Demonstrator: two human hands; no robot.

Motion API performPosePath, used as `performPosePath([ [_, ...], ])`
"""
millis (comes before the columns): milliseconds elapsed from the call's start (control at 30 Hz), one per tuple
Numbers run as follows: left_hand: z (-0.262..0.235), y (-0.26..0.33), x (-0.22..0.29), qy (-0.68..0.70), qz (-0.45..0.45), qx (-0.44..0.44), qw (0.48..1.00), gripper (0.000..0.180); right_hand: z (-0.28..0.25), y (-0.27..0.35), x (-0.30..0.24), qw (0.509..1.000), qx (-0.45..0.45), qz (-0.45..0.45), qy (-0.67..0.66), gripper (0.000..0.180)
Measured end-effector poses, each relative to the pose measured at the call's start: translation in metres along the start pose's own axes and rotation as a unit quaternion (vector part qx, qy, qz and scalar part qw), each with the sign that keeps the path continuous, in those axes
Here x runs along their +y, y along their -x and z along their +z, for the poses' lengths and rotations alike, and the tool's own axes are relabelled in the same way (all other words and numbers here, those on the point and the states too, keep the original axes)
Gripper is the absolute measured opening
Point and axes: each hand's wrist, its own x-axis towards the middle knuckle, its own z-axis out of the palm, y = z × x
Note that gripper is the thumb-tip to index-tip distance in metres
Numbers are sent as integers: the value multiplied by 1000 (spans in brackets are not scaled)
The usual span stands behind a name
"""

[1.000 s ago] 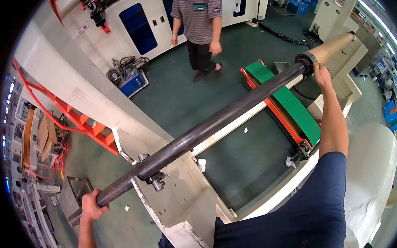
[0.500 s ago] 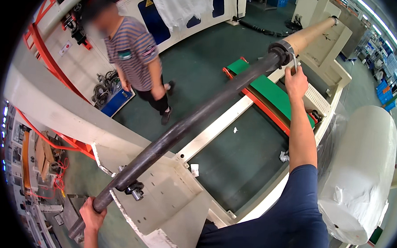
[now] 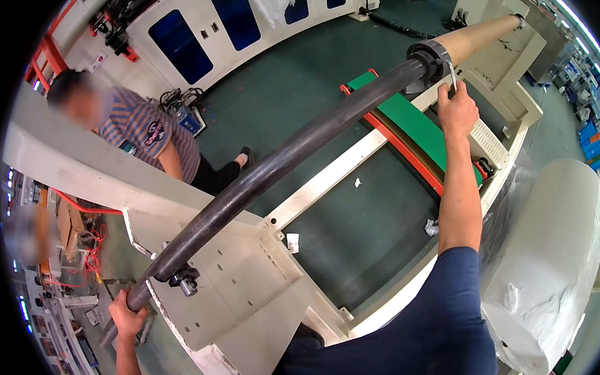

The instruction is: The person removes a protective cloth from a machine, then handles a long metal rod and a cylindrical component. They use a wrench to tighten a bolt on the rod assembly and later attach a green strap to a large white roll on the machine.

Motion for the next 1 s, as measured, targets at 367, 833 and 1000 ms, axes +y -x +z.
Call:
performPosePath([
  [367,3,-9,0,-25,-14,-16,999,40,29,-163,62,965,-70,-234,95,27],
  [833,-4,3,1,-16,-41,-38,998,36,13,-158,18,783,-352,192,-475,51],
  [1000,-8,-5,11,-4,-10,-8,1000,35,35,-172,-70,837,-342,204,-374,56],
])
